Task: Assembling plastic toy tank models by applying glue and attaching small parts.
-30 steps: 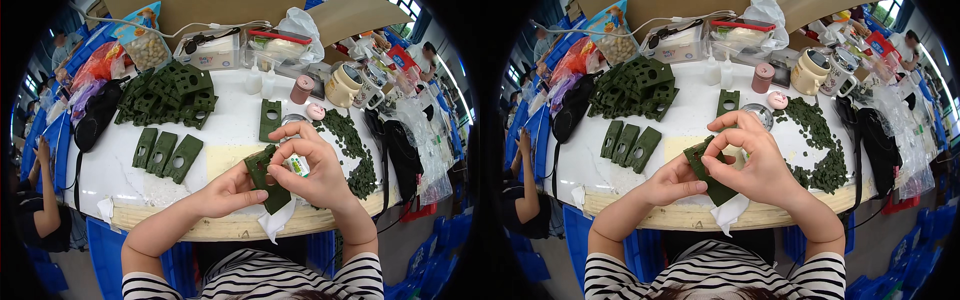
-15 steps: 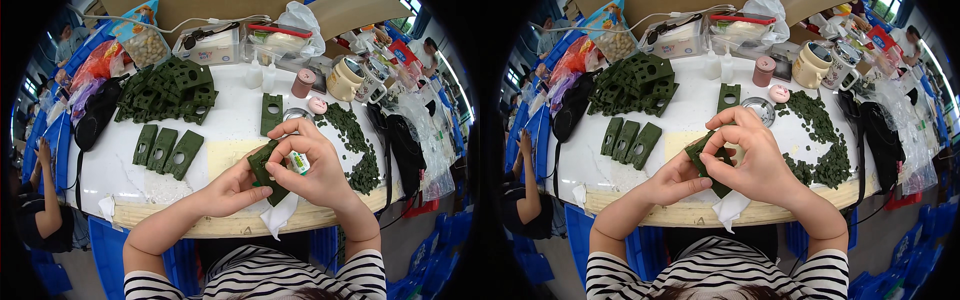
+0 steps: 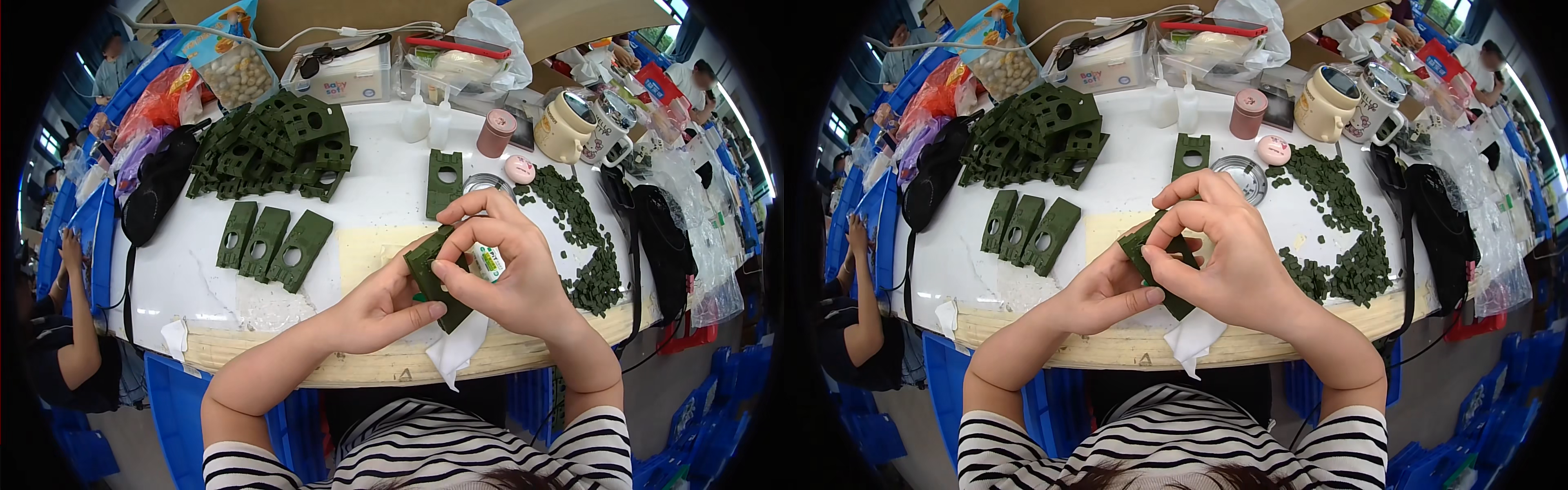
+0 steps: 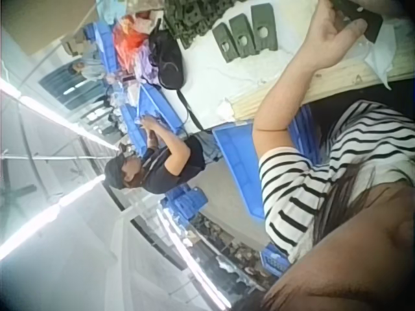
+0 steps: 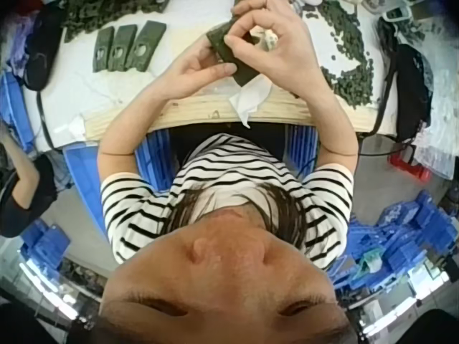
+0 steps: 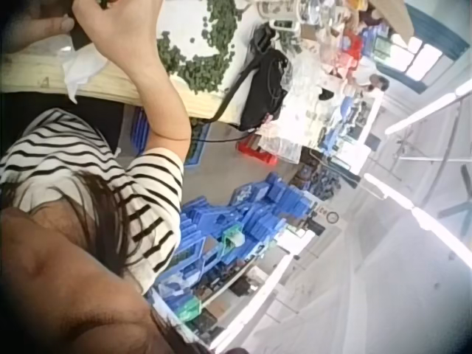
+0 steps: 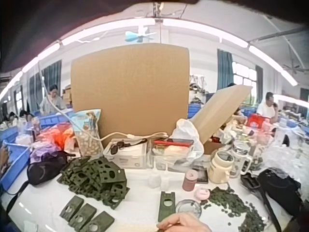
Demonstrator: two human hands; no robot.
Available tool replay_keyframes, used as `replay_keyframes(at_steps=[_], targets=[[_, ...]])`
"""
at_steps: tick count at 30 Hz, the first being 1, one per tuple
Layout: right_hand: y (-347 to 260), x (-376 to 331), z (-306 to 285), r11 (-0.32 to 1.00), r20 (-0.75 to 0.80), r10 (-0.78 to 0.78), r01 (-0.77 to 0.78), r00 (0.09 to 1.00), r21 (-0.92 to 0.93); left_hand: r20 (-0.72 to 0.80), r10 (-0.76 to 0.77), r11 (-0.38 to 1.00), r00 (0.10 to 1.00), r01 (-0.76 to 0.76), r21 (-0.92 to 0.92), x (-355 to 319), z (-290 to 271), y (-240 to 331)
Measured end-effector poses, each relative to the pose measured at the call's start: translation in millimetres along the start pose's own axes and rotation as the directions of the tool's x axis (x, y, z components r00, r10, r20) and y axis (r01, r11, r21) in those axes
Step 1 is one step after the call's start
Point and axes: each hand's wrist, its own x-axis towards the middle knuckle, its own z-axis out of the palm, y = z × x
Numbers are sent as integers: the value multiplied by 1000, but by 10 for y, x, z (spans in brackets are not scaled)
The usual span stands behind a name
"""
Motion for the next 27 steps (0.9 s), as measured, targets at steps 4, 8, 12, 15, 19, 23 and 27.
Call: replay_keyframes(at_steps=[4, 8, 12, 15, 19, 23, 27], targets=[[9, 3, 5, 1000, -6, -12, 12, 1000, -9, 0, 12, 999, 1000, -12, 30, 2, 7, 8], [17, 4, 8, 998, -13, -41, 40, 999, -43, -8, 14, 999, 1000, -14, 48, 0, 10, 10], [-3, 1, 12, 1000, -22, -17, 17, 1000, -22, 7, 21, 998, 1000, -22, 52, 6, 14, 18], [18, -6, 8, 998, -24, -37, 36, 999, -47, 3, 19, 998, 1000, -19, 63, 5, 19, 17], [5, -15, 5, 998, -30, -40, 38, 999, -57, 19, 6, 998, 1000, -7, 58, 10, 5, 17], [-16, -5, -18, 993, -28, -82, 79, 996, -82, 32, -38, 998, 999, 39, -39, -15, 13, 72], [-32, 11, -120, 990, -61, -139, 136, 988, -47, 54, -135, 981, 989, 141, -131, -56, -17, 156]])
